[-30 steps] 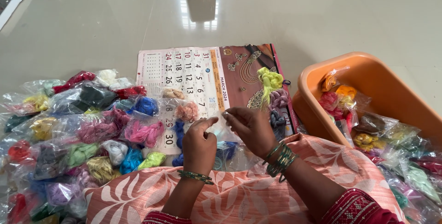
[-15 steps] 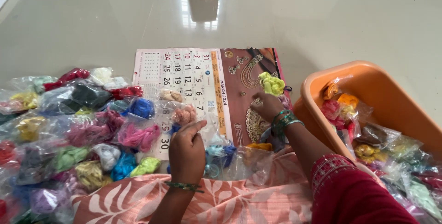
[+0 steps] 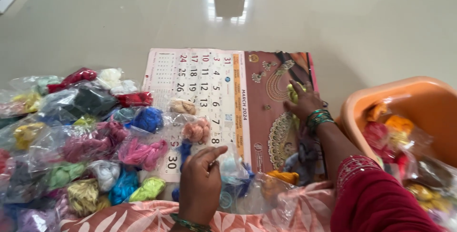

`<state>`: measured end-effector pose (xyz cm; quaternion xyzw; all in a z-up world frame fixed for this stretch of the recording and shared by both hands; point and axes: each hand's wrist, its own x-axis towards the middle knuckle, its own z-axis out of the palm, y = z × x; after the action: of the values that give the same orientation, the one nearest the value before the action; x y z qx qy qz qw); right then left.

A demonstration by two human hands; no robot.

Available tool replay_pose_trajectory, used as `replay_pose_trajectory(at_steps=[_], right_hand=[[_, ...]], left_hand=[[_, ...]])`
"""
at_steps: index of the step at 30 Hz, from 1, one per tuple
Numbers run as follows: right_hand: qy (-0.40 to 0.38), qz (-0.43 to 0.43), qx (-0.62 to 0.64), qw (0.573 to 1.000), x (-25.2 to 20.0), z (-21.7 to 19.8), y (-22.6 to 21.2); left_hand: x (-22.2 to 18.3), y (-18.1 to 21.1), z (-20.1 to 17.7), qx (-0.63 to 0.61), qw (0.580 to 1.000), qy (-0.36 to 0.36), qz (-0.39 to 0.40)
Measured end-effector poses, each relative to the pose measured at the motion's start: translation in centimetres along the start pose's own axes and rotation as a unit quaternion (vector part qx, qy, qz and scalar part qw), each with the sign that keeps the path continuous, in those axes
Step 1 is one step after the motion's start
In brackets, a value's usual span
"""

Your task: The person sits on the floor and picks up small skeins of colorful yarn one at a time, stretching and folding each skein by hand. They place the skeins into small clear plastic bags and set the bagged skeins in a pile beside an orange tub.

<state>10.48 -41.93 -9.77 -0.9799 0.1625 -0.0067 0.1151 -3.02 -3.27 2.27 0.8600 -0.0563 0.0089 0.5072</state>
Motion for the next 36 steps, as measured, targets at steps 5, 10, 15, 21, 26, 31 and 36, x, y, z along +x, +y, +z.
replay_pose_trajectory(at_steps=[5,10,15,21,26,31,36], right_hand=[[-0.062,-0.005,-0.056,0.996,-0.3,1.6,-2.1],[-0.157,0.053,-0.115,0.979,-2.3,-1.5,-6.6],[-0.092,-0.078,-0.100,0.988,-5.7,2.7,-5.0],[-0.136,-0.139,0.009,0.981,-14.0,0.0,-11.6],[0.002,-0.173,0.304,0.937,-9.3,-0.3,-5.6],[-0.150,0.082,0.632,0.756,-18.8,-15.2,-11.2],[-0.205,0.153,0.804,0.537,-26.7,-15.5,-13.1]], left_hand=[[0.1,-0.3,0.3,0.002,1.000,-0.014,-0.002],[0.7,-0.7,0.5,0.026,0.999,-0.020,0.017],[1.0,-1.9,0.6,0.037,0.999,-0.005,-0.006],[1.3,-3.0,1.3,0.038,0.996,0.019,0.081],[0.4,-2.7,0.0,0.030,0.994,0.036,0.094],[0.2,-1.2,-0.2,0.009,0.997,0.008,0.071],[-0.6,0.4,1.2,-0.008,0.992,-0.053,0.112]])
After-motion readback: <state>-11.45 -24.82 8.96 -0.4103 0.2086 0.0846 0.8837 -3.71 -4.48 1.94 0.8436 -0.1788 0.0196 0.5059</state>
